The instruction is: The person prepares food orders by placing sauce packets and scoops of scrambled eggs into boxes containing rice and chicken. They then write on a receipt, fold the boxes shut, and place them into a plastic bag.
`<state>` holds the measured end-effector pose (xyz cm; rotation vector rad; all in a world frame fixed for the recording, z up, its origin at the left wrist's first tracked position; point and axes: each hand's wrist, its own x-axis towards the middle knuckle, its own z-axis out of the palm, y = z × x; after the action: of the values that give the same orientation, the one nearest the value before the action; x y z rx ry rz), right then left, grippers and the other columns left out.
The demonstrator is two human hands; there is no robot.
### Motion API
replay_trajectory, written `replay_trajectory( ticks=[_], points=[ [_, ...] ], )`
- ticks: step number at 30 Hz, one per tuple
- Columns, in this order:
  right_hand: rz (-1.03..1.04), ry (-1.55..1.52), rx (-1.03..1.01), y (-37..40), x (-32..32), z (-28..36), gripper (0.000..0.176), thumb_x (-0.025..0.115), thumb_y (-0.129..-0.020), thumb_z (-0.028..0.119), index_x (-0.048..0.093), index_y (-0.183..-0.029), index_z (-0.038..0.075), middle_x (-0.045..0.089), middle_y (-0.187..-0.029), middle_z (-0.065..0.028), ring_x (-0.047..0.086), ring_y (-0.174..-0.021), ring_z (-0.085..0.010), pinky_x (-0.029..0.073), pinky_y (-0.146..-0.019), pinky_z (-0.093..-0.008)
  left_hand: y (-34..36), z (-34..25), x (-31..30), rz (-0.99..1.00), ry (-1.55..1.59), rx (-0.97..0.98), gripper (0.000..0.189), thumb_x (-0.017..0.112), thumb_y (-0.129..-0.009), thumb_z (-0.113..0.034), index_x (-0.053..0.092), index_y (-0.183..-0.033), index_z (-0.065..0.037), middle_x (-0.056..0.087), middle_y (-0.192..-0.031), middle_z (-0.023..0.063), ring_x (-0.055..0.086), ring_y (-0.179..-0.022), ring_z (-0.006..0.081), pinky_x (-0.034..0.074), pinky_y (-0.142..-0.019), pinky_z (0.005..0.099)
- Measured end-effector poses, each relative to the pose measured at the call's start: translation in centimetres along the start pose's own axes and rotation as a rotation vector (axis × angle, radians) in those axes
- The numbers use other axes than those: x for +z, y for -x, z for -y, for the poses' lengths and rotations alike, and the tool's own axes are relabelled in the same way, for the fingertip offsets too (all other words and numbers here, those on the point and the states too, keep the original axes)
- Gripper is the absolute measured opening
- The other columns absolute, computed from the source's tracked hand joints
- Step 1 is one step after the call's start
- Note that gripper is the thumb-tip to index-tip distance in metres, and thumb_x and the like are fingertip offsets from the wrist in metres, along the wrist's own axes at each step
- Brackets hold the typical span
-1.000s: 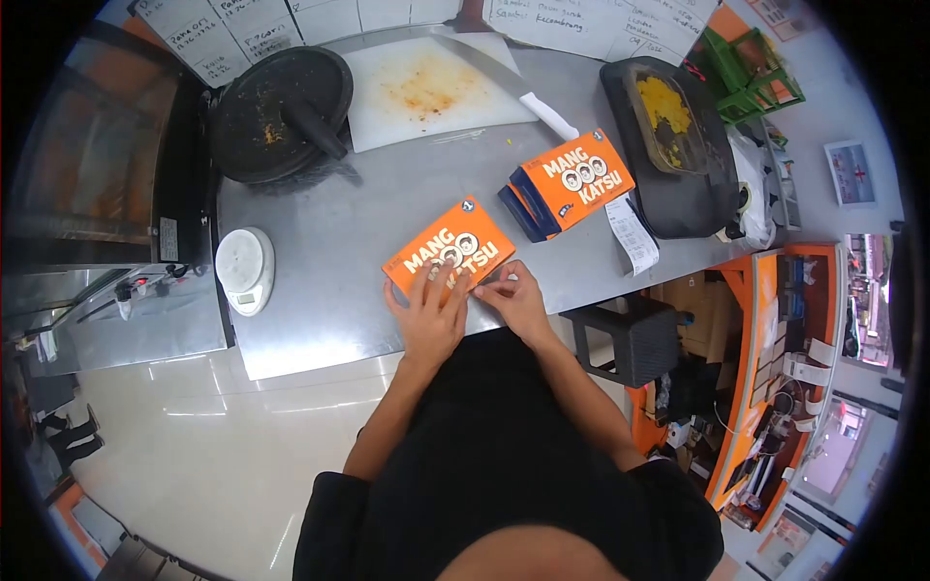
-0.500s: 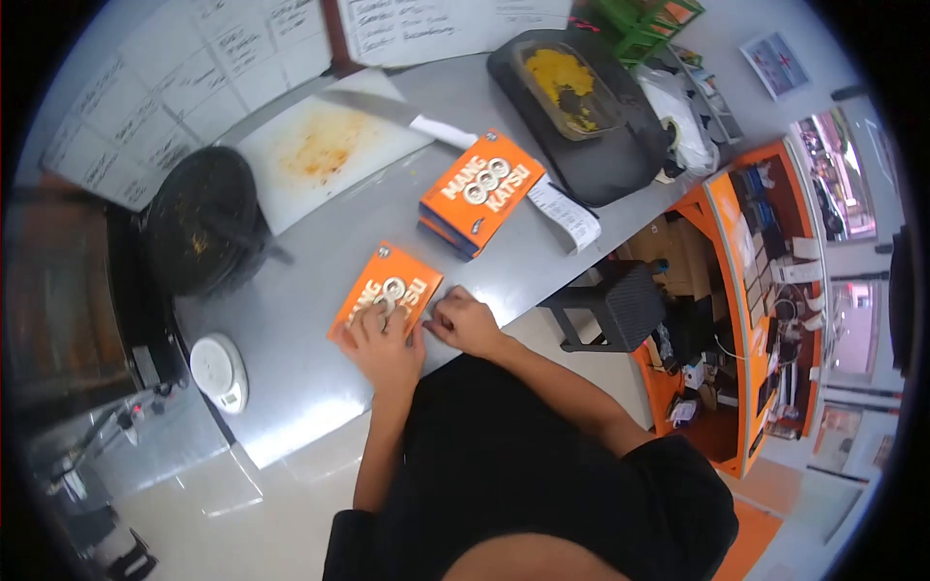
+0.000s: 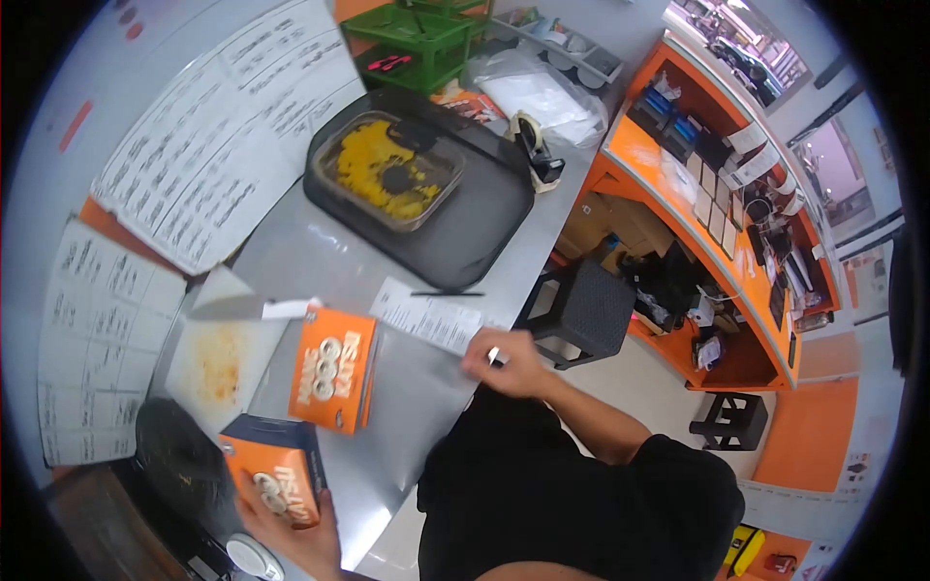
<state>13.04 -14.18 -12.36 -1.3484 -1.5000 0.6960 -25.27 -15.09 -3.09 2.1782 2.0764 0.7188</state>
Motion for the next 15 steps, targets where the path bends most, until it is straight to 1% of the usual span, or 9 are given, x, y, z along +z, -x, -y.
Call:
replay_trajectory(
  ticks=[2, 4, 5, 6, 8, 10, 12, 13, 15],
  points=[
    [-0.208, 0.022, 0.038, -3.1, -5.8, -3.1, 0.009, 0.074, -0.086, 0.007, 0.068, -0.085, 0.002, 0.067, -0.077, -0.0054, 0.062, -0.067, -0.0108, 0.047, -0.061, -0.0251, -3.1, -3.3, 0.9, -0.013, -0.024, 0.013, 0.105, 0.085, -0.064, -0.029, 0.035, -0.154, -0.009, 0.035, -0.147, 0.0287, 0.035, -0.134, 0.0469, 0.030, -0.109, 0.0548],
    [-0.325, 0.086, 0.104, -6.0, -11.6, -7.0, 0.008, 0.072, -0.088, 0.007, 0.068, -0.087, 0.001, 0.067, -0.076, -0.0045, 0.060, -0.066, -0.0083, 0.047, -0.061, -0.0239, -6.4, -6.6, 2.6, 0.048, -0.012, 0.028, 0.105, 0.085, -0.064, -0.029, 0.035, -0.155, -0.012, 0.035, -0.148, 0.0276, 0.036, -0.135, 0.0461, 0.030, -0.109, 0.0539],
    [-0.380, 0.105, 0.085, -7.5, -14.4, -9.7, 0.008, 0.071, -0.089, 0.008, 0.068, -0.088, 0.001, 0.067, -0.075, -0.0041, 0.060, -0.066, -0.0074, 0.048, -0.061, -0.0236, -7.9, -8.3, 3.7, 0.117, 0.012, -0.014, 0.107, 0.087, -0.063, -0.028, 0.034, -0.155, -0.016, 0.034, -0.149, 0.0275, 0.035, -0.135, 0.0453, 0.029, -0.111, 0.0538],
    [-0.436, 0.123, 0.064, -9.1, -17.0, -12.3, 0.009, 0.071, -0.090, 0.009, 0.068, -0.088, 0.001, 0.067, -0.074, -0.0038, 0.060, -0.066, -0.0066, 0.048, -0.061, -0.0234, -9.1, -8.6, 5.4, 0.110, -0.001, -0.001, 0.107, 0.087, -0.063, -0.028, 0.034, -0.155, -0.016, 0.034, -0.149, 0.0275, 0.035, -0.135, 0.0453, 0.029, -0.111, 0.0538],
    [-0.533, 0.201, 0.092, -12.8, -22.5, -15.4, 0.012, 0.070, -0.092, 0.012, 0.068, -0.090, 0.000, 0.067, -0.075, -0.0040, 0.061, -0.067, -0.0068, 0.049, -0.062, -0.0243, -10.1, -8.2, 8.9, 0.317, 0.063, 0.035, 0.113, 0.088, -0.059, -0.026, 0.033, -0.156, -0.019, 0.033, -0.151, 0.0261, 0.035, -0.137, 0.0434, 0.026, -0.113, 0.0534],
    [-0.625, 0.251, 0.128, -16.5, -26.9, -19.9, 0.015, 0.070, -0.091, 0.018, 0.071, -0.094, 0.003, 0.070, -0.074, -0.0076, 0.064, -0.063, -0.0130, 0.050, -0.058, -0.0280, -10.4, -10.4, 9.9, 0.324, -0.092, -0.013, 0.115, 0.089, -0.057, -0.026, 0.031, -0.157, -0.020, 0.033, -0.152, 0.0241, 0.033, -0.139, 0.0422, 0.022, -0.115, 0.0529],
    [-0.593, 0.320, 0.234, -19.3, -30.9, -24.3, 0.014, 0.069, -0.089, 0.016, 0.070, -0.096, 0.004, 0.071, -0.081, -0.0104, 0.068, -0.072, -0.0220, 0.053, -0.065, -0.0339, -10.3, -9.9, 10.0, 0.310, -0.086, -0.062, 0.115, 0.088, -0.059, -0.033, 0.030, -0.158, -0.020, 0.032, -0.154, 0.0218, 0.030, -0.141, 0.0418, 0.019, -0.117, 0.0525],
    [-0.586, 0.315, 0.225, -20.7, -32.5, -26.5, 0.014, 0.069, -0.089, 0.016, 0.070, -0.096, 0.004, 0.071, -0.081, -0.0104, 0.068, -0.072, -0.0220, 0.053, -0.065, -0.0339, -10.2, -9.7, 9.9, 0.324, -0.168, -0.052, 0.117, 0.087, -0.060, -0.045, 0.029, -0.158, -0.018, 0.030, -0.156, 0.0218, 0.027, -0.144, 0.0423, 0.018, -0.117, 0.0540],
    [-0.488, 0.736, 0.069, -23.3, -34.8, -30.0, 0.013, 0.067, -0.087, 0.013, 0.070, -0.097, 0.006, 0.072, -0.094, -0.0094, 0.067, -0.092, -0.0275, 0.053, -0.079, -0.0404, -9.5, -10.5, 9.7, 0.315, -0.269, -0.131, 0.119, 0.087, -0.060, -0.050, 0.028, -0.158, -0.018, 0.029, -0.157, 0.0225, 0.025, -0.145, 0.0424, 0.018, -0.117, 0.0548]
  ],
)
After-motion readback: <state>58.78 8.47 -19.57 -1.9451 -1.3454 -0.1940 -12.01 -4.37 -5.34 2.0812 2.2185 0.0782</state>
